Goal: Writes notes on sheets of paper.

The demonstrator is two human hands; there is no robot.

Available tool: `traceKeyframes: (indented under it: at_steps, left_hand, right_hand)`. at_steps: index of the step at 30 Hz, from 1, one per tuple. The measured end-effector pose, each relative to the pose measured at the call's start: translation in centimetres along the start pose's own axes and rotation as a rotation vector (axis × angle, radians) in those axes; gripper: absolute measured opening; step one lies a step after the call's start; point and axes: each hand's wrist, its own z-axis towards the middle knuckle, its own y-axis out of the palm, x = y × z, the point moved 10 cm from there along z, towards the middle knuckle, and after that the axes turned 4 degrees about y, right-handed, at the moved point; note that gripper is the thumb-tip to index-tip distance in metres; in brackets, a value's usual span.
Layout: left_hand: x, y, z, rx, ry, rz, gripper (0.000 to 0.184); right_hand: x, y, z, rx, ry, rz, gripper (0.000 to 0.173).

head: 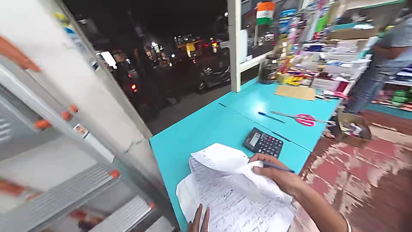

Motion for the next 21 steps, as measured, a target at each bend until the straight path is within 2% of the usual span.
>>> traceKeyframes:
  at_steps: [5, 8, 11, 14, 16, 18, 20, 21]
  left_hand:
    - [0.3, 0.1, -0.6, 0.043, -0.049, 0.018, 0.068]
    - [0.1, 0.1, -0.8, 0.051, -0.051, 0.008, 0.068]
    - [0.2, 0.1, -0.6, 0.038, -0.043, 0.051, 0.068]
    - [0.7, -0.2, -0.4, 0.028, -0.026, 0.093, 0.065]
    - [0.2, -0.4, -0.5, 0.038, -0.017, 0.123, 0.063]
    - [-0.7, -0.4, -0.6, 0.038, -0.019, 0.142, 0.061]
    - [-1.7, -0.2, -1.0, -0.004, -0.021, 0.160, 0.057]
    - [-2.2, -0.2, -1.0, -0.025, -0.014, 0.180, 0.055]
  right_hand:
    - [0.7, -7.0, 3.6, 0.256, 0.070, 0.055, 0.027]
    - [-0.4, -12.3, 6.7, 0.341, 0.023, -0.011, 0.023]
    - [-1.0, -18.7, 9.0, 0.402, -0.020, -0.326, 0.025]
    - [-3.3, -23.7, 8.1, 0.656, -0.038, -0.765, 0.039]
    - [-6.1, -21.7, 5.8, 0.798, -0.197, -0.954, 0.044]
    - [-7.9, -15.6, 3.8, 0.822, -0.416, -1.042, 0.039]
    - [-6.5, -8.0, 3.8, 0.637, -0.498, -1.074, 0.030]
    - [-4.7, -4.5, 5.0, 0.479, -0.441, -1.076, 0.029]
